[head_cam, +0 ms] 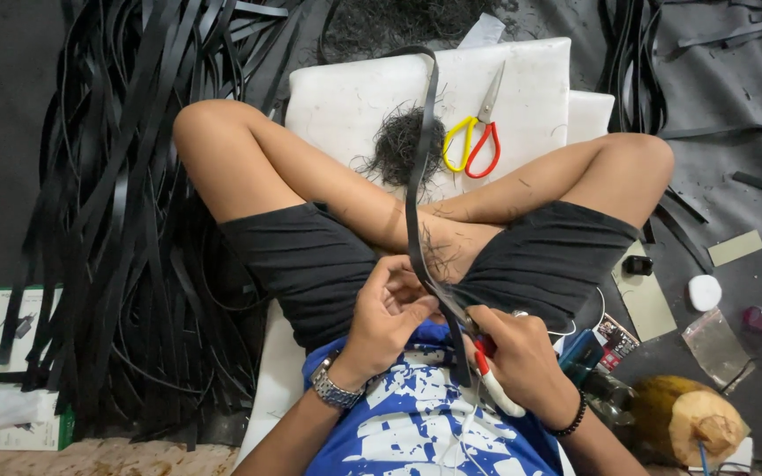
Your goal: The person trims the edges of a black leather strip with scissors while sitting on the floor.
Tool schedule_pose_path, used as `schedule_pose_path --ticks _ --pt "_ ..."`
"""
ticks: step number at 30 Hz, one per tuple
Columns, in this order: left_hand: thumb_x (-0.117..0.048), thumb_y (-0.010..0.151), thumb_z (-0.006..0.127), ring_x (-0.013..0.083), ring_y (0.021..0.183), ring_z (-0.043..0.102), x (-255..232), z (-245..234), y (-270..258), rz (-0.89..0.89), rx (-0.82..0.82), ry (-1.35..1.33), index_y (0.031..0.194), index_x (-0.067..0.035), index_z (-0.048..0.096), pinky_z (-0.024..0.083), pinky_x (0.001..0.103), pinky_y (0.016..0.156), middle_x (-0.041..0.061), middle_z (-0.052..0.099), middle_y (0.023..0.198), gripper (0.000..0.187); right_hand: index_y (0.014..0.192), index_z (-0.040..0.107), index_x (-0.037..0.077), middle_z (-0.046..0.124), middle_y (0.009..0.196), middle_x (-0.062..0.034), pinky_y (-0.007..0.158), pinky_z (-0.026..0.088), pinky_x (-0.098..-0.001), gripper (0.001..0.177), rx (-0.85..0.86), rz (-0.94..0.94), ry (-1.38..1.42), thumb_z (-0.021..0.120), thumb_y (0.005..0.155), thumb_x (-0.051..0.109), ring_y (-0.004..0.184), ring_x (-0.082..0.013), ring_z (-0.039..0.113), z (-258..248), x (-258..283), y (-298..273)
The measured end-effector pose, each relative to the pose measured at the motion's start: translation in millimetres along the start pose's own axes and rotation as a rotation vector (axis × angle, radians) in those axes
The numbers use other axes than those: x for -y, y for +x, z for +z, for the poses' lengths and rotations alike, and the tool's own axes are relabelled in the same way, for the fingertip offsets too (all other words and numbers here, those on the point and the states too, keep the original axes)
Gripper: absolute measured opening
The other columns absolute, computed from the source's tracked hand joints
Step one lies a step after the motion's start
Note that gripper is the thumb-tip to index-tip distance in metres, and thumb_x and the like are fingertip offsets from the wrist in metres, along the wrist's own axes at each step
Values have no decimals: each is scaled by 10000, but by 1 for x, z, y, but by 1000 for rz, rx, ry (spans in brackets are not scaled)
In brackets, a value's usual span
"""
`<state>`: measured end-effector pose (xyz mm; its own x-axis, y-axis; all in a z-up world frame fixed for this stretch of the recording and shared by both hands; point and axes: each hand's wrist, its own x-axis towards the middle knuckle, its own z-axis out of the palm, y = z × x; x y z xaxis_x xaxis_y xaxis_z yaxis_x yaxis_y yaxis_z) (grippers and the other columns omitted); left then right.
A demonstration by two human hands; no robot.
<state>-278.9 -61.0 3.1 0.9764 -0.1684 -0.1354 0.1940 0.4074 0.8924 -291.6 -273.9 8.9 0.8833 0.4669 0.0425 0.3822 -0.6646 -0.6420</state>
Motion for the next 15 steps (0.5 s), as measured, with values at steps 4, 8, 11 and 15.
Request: schedule_pose_path --ticks 4,8,11,15 --pt "11 919 681 262 901 726 6 1 0 -6 -13 -61 1224 -42 495 683 380 742 177 685 1028 361 899 597 119 494 561 11 431 355 -309 337 -14 -1 4 528 998 433 415 -153 417 3 -2 -3" --pt "28 915 673 273 918 728 4 2 0 -23 -10 -56 1214 -37 494 690 376 740 175 669 1012 355 896 595 109 515 570 -1 421 350 -325 345 -15 -3 -17 527 1001 431 407 -174 425 4 -3 -4" --pt "26 916 670 263 917 717 7 1 -1 -26 -11 -60 1223 -41 492 690 381 741 169 653 1012 361 907 606 111 507 566 8 408 347 -319 294 -38 -25 -34 559 997 387 402 -160 410 5 -6 -6" --pt "14 925 660 253 927 701 9 1 0 -13 -8 -57 1231 -44 485 690 384 739 172 648 1020 357 893 618 122 528 561 5 419 360 -303 227 -7 37 71 615 975 334 412 -146 439 3 -7 -5"
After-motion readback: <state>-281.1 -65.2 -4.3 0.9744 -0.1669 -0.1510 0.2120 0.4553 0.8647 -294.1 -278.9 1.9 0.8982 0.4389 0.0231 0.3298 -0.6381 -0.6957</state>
